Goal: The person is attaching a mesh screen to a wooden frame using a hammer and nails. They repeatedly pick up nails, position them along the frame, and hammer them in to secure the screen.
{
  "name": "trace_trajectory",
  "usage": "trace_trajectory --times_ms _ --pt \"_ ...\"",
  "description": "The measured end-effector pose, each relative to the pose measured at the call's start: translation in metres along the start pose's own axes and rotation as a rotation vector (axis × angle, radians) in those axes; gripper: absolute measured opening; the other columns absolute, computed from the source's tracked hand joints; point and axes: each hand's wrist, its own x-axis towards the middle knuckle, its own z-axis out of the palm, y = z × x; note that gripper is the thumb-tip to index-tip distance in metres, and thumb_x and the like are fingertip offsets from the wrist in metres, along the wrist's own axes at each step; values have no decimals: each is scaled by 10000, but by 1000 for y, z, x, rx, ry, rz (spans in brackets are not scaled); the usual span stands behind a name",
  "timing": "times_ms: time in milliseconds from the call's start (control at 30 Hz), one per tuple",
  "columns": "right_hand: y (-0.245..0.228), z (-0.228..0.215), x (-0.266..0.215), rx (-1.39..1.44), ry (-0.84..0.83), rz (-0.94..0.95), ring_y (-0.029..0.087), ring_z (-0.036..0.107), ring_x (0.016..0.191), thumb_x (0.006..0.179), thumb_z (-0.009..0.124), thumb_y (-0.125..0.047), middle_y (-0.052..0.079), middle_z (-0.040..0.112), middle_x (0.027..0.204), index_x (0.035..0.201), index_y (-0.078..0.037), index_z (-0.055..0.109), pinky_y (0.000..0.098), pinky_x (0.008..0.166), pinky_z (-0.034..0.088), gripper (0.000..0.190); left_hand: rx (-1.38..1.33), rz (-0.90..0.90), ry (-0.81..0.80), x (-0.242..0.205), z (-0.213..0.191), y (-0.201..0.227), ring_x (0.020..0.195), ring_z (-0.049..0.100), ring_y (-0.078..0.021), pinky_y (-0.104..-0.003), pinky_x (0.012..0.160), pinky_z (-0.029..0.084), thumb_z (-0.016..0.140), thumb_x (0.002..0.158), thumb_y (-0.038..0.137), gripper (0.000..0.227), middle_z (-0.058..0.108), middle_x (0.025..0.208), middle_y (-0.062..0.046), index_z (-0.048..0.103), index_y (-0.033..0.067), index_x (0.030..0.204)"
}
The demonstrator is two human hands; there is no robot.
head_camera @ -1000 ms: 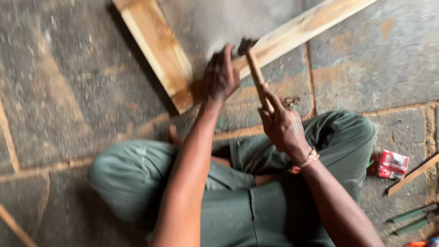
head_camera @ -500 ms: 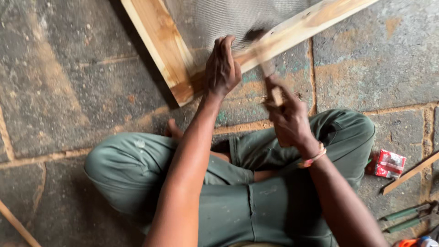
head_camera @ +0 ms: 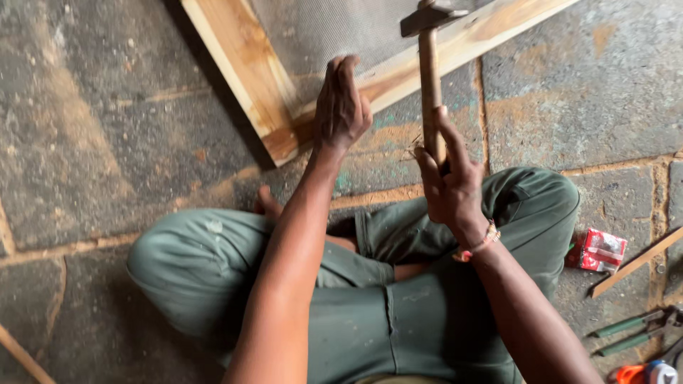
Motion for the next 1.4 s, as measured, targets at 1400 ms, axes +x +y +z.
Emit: trace_trajectory --times_ms 1400 --pt "13 7 -8 -235 -117 152 359 658 519 924 690 -255 146 673 577 1516 -247 465 495 566 511 633 -215 -1365 -247 74 -105 2 829 790 -342 -427 647 663 628 896 521 730 729 1097 -281 566 -74 1315"
